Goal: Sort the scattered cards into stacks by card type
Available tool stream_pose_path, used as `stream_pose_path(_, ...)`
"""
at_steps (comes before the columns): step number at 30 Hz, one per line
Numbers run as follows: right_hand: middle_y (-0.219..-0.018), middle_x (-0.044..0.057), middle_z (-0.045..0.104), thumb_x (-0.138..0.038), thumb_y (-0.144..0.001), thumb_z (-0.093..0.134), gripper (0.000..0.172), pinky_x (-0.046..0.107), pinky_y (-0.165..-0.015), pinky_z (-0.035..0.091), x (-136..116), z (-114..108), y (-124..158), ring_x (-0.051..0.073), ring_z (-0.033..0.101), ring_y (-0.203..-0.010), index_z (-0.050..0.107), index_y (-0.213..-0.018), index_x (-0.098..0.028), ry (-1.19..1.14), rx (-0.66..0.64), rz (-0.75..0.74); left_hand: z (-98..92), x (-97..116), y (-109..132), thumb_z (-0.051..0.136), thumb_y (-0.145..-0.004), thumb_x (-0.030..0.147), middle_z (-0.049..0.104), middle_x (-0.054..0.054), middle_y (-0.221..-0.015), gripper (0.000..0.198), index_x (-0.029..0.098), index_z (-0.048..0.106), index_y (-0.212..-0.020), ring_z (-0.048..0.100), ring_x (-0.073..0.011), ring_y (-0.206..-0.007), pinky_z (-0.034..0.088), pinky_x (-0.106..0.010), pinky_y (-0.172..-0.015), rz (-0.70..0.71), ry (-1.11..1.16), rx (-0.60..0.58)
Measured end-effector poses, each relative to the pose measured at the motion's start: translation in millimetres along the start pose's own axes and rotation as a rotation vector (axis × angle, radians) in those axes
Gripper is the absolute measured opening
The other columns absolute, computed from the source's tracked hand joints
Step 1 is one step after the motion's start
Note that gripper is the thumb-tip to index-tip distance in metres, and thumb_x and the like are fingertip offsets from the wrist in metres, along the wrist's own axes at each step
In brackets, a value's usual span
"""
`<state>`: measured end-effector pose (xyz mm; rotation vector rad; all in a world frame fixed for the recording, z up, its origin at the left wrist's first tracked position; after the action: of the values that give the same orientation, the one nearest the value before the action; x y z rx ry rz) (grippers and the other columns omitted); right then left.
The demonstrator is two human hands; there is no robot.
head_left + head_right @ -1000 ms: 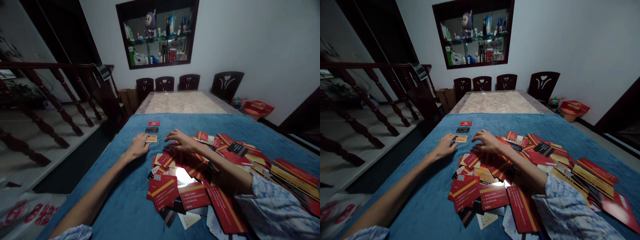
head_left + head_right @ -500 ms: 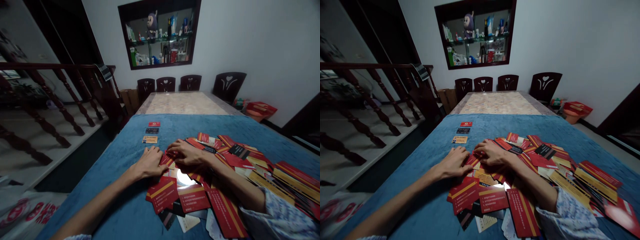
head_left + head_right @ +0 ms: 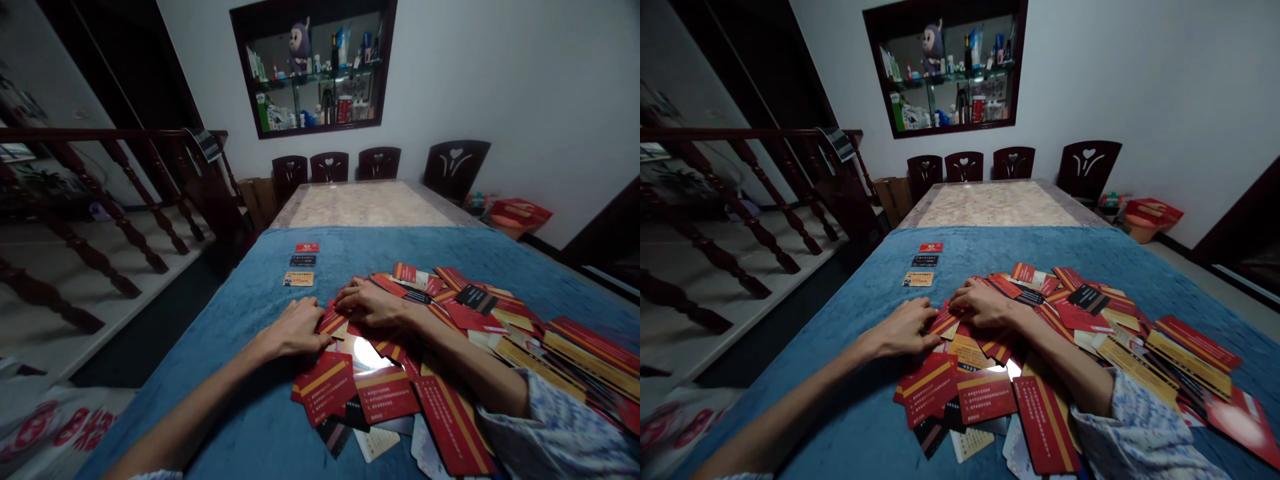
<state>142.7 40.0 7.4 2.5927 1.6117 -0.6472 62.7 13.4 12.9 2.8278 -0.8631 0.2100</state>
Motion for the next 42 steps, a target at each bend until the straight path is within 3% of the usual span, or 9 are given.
stream_pose_path(4, -0.104, 0.005, 0.073, -0.019, -0.086, 0.061, 0.020, 0.040, -0.098, 0.036, 0.3, -4.6, 0.3, 0.020, 0.058, -0.099, 0.072, -0.103, -0.021, -0.032, 0.015, -0.003, -4.1, -3.4, -2.6, 0.057, -0.079, 0.034, 0.062, -0.006, -0.080, 0.020, 0.017, 0.065, -0.074, 0.055, -0.0174, -0.074, 0.042, -0.029, -0.070, 0.043, 0.079, 0.011)
stream_pose_path(8, -0.095, 0.006, 0.073, -0.020, -0.091, 0.057, 0.020, 0.038, -0.094, 0.039, 0.3, -13.0, 1.6, 0.020, 0.055, -0.095, 0.073, -0.102, -0.020, -0.042, 0.084, 0.018, -9.4, -12.2, -3.4, 0.053, -0.078, 0.026, 0.064, -0.002, -0.069, 0.020, 0.015, 0.069, -0.077, 0.054, -0.0137, -0.065, 0.040, -0.025, -0.064, 0.060, 0.247, -0.003)
stream_pose_path(14, -0.084, 0.007, 0.069, -0.022, -0.097, 0.046, 0.027, 0.033, -0.081, 0.044, 0.1, -23.9, 4.1, 0.019, 0.053, -0.085, 0.072, -0.097, -0.018, -0.029, 0.209, 0.069, -23.5, -27.6, -4.9, 0.046, -0.079, 0.018, 0.068, -0.002, -0.072, 0.028, 0.013, 0.073, -0.081, 0.056, -0.0123, -0.065, 0.038, -0.023, -0.063, 0.045, 0.299, 0.062)
stream_pose_path(22, -0.087, 0.009, 0.066, -0.017, -0.095, 0.047, 0.026, 0.030, -0.076, 0.045, 5.0, -25.0, 5.5, 0.018, 0.056, -0.081, 0.070, -0.106, -0.017, 0.037, 0.291, 0.132, -27.2, -32.6, -7.7, 0.044, -0.080, 0.014, 0.070, -0.003, -0.074, 0.031, 0.013, 0.075, -0.084, 0.056, -0.0124, -0.066, 0.038, -0.023, -0.064, 0.016, 0.249, 0.133)
stream_pose_path(29, -0.095, 0.009, 0.065, -0.010, -0.090, 0.050, 0.031, 0.029, -0.077, 0.045, 10.5, -20.6, 5.7, 0.018, 0.058, -0.084, 0.063, -0.117, -0.016, 0.122, 0.288, 0.228, -21.0, -37.9, -11.3, 0.044, -0.080, 0.012, 0.071, -0.003, -0.077, 0.033, 0.013, 0.076, -0.089, 0.059, -0.0141, -0.070, 0.040, -0.023, -0.066, 0.025, 0.266, 0.159)
stream_pose_path(42, -0.097, 0.009, 0.069, -0.014, -0.091, 0.053, 0.030, 0.031, -0.081, 0.040, 14.3, -5.8, 2.8, 0.021, 0.058, -0.091, 0.058, -0.120, -0.018, 0.257, 0.206, 0.312, -17.4, -34.8, -12.5, 0.044, -0.086, 0.015, 0.072, -0.007, -0.079, 0.029, 0.014, 0.073, -0.082, 0.060, -0.0164, -0.071, 0.040, -0.026, -0.068, 0.000, 0.246, 0.252)
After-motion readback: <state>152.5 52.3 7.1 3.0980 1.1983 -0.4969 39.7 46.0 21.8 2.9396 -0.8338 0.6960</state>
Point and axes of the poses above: each hand's wrist, its own y-axis away from the middle knuckle, its own z-axis out of the palm, x = y × z, the point moved 10 cm from there along -y, towards the middle knuckle
